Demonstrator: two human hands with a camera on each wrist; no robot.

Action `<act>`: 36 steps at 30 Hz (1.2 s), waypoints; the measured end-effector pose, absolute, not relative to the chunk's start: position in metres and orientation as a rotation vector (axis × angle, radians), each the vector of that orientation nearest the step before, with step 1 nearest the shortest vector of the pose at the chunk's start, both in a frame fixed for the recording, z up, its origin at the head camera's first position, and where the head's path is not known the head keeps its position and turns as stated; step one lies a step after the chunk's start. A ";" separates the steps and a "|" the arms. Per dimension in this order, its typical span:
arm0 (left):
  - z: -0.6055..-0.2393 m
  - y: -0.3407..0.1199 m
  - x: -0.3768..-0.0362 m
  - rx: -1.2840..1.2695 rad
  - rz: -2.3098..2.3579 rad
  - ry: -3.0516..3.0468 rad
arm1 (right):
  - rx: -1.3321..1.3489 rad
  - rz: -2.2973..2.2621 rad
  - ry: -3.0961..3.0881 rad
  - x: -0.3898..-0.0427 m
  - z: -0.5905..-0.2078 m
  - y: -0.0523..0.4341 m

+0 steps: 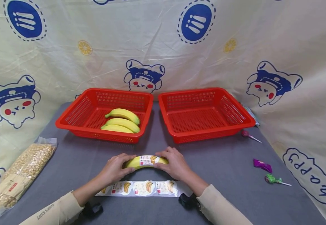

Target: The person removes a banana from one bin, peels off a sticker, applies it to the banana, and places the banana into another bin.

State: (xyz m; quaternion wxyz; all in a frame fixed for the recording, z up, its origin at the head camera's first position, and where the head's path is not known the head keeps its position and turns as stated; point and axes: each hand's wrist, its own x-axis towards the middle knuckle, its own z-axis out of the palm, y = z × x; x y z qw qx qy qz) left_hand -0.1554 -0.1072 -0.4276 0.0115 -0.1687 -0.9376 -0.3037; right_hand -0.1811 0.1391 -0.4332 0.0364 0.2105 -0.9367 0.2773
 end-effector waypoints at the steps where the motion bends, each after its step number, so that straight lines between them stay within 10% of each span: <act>1: -0.428 -0.107 -0.155 -0.527 -0.946 -2.924 | 0.617 0.914 -2.875 -0.182 -0.433 0.143; 15: -0.427 -0.107 -0.154 -0.527 -0.951 -2.934 | -0.126 1.767 -2.609 -0.202 -0.415 0.229; 36: -0.428 -0.107 -0.153 -0.538 -0.914 -2.942 | -0.263 2.363 -1.998 -0.217 -0.408 0.256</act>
